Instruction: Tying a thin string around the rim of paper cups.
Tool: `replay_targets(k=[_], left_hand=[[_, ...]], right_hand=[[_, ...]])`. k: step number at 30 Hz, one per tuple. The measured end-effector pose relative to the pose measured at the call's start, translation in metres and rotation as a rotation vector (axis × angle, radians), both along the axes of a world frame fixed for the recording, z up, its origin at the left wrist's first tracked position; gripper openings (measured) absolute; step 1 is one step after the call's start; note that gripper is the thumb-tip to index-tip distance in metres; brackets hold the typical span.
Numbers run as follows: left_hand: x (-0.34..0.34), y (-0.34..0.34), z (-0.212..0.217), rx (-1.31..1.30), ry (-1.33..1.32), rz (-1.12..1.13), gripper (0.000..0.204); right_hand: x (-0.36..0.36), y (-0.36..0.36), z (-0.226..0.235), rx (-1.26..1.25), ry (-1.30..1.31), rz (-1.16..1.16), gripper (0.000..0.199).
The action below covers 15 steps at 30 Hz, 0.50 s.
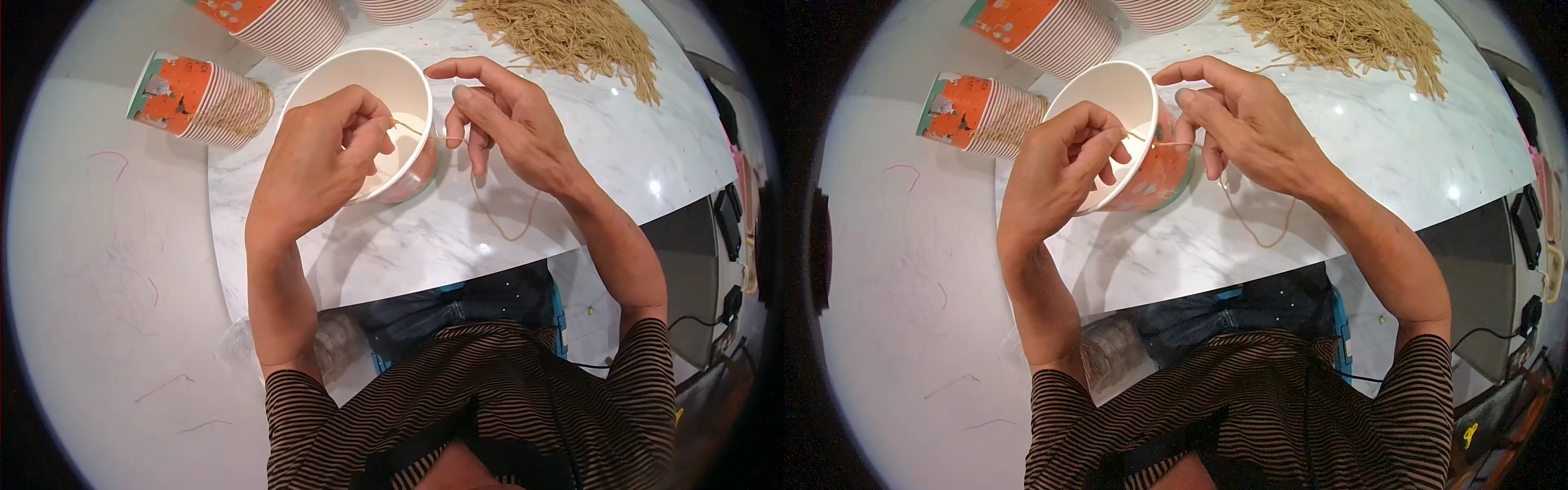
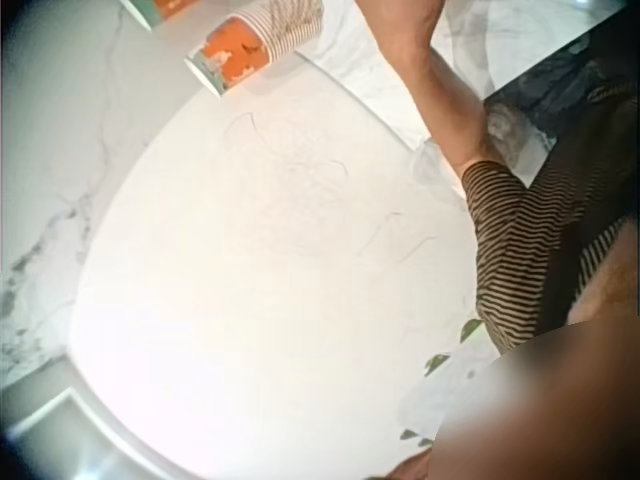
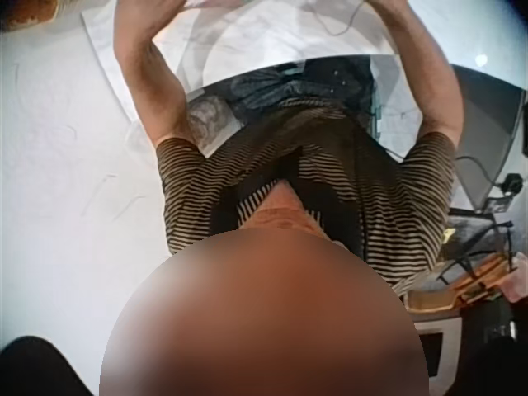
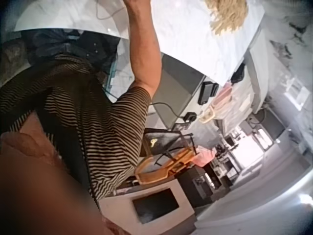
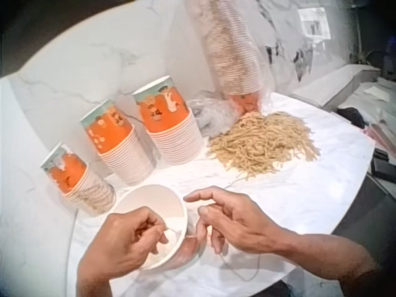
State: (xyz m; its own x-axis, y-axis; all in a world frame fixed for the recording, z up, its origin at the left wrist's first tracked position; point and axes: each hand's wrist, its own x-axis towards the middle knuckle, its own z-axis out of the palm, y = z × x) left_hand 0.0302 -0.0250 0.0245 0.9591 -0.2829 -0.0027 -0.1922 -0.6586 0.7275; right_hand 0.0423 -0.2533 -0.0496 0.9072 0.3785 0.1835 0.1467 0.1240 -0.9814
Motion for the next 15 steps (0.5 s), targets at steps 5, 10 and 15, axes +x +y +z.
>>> replay_targets(k=[5, 10, 15], left_hand=[[-0.010, 0.010, 0.012, 0.004, 0.034, 0.032, 0.015], [-0.015, 0.010, 0.019, -0.109, 0.006, 0.077, 0.015], [-0.020, 0.007, 0.028, -0.161, 0.018, 0.030, 0.015]], right_hand=[[-0.005, 0.003, 0.009, -0.013, -0.028, 0.014, 0.038], [-0.002, 0.005, 0.002, -0.082, -0.188, -0.032, 0.035], [-0.002, 0.007, 0.023, -0.249, -0.380, -0.046, 0.028]])
